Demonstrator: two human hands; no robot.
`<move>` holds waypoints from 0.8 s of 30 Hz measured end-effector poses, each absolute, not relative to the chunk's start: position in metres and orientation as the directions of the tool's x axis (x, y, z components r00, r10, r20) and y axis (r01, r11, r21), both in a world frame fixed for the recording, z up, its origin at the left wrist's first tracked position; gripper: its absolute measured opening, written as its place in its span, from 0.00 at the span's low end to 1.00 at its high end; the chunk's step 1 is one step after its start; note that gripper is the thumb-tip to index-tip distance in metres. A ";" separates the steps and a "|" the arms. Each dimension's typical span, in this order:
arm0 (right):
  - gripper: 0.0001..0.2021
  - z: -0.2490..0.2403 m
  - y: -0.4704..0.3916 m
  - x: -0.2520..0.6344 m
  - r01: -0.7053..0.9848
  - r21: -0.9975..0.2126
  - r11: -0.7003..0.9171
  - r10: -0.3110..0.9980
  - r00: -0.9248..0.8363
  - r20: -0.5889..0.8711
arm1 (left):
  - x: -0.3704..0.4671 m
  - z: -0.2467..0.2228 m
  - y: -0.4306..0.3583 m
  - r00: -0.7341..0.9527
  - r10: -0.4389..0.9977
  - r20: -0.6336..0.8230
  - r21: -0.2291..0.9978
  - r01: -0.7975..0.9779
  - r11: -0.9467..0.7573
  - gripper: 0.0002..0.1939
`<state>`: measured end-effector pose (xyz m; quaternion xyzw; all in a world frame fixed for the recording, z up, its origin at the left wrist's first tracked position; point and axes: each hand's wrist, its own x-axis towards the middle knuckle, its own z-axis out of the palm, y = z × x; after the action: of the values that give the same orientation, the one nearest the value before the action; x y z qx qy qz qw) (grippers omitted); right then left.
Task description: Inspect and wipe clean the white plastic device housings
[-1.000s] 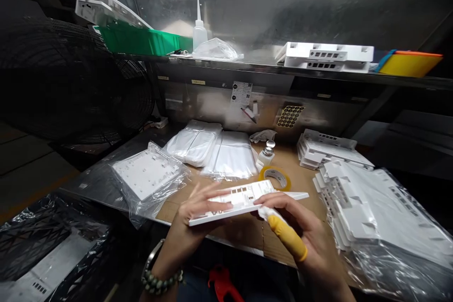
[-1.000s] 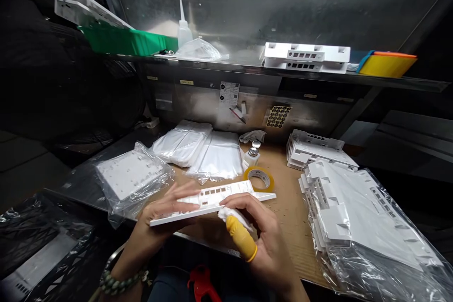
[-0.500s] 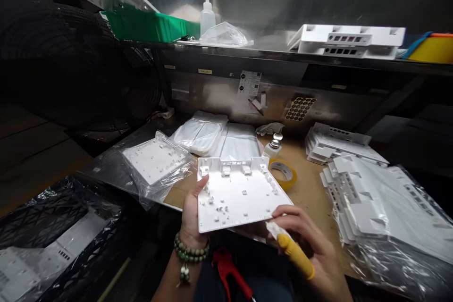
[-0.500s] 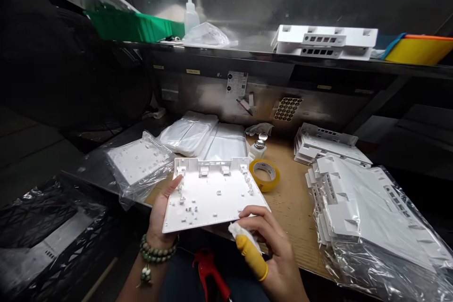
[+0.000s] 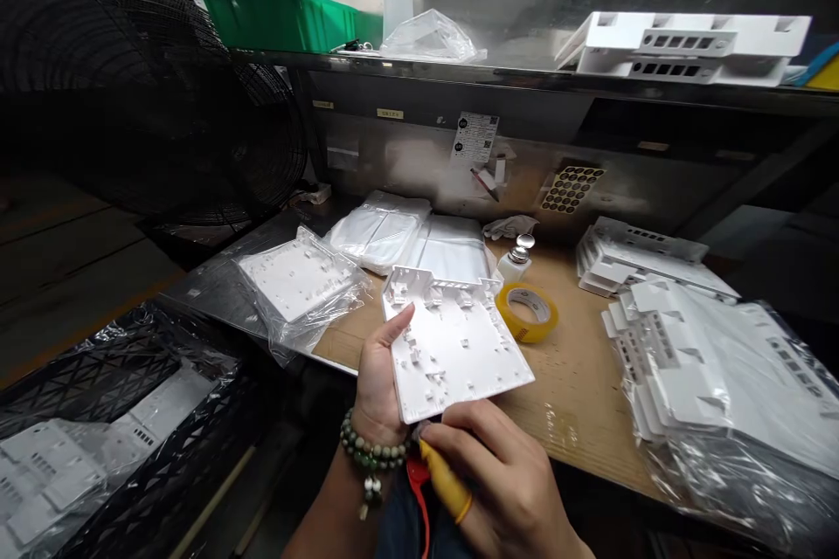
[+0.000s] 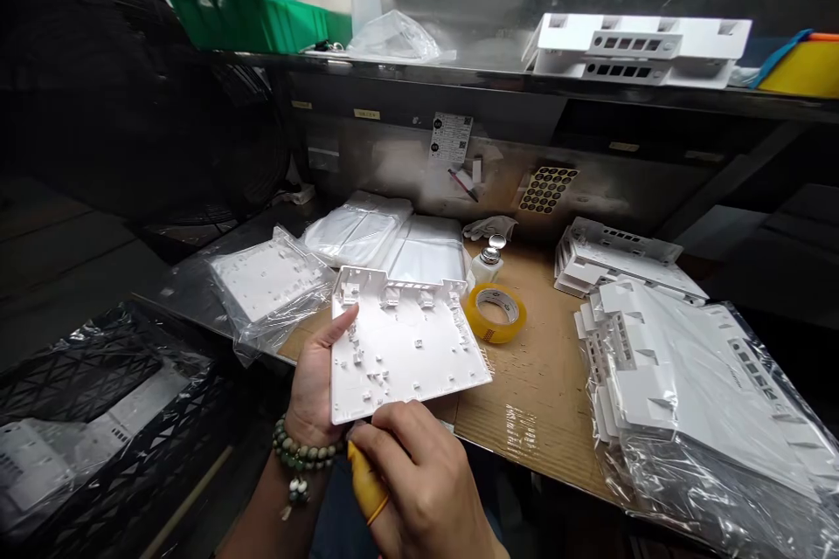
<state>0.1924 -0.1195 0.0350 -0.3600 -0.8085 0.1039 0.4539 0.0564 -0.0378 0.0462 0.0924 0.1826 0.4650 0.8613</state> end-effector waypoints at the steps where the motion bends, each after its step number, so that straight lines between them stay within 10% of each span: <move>1: 0.12 0.033 -0.121 0.195 0.480 -0.510 0.714 0.685 -0.329 0.650 | 0.055 0.047 -0.037 0.500 0.841 -0.209 0.339 -0.769 0.541 0.28; 14: 0.12 0.030 -0.122 0.200 0.464 -0.570 0.678 0.728 -0.321 0.606 | 0.050 0.041 -0.034 0.516 0.823 -0.237 0.313 -0.761 0.568 0.28; 24: 0.13 -0.003 -0.121 0.307 0.638 -0.732 0.239 0.832 0.255 0.494 | 0.008 0.023 -0.023 0.486 0.870 -0.088 0.332 -0.809 0.485 0.25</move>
<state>0.3071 -0.1211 -0.0033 -0.6095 -0.6029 0.0955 0.5059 0.0076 -0.0233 0.0230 0.1237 0.1226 0.4919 0.8530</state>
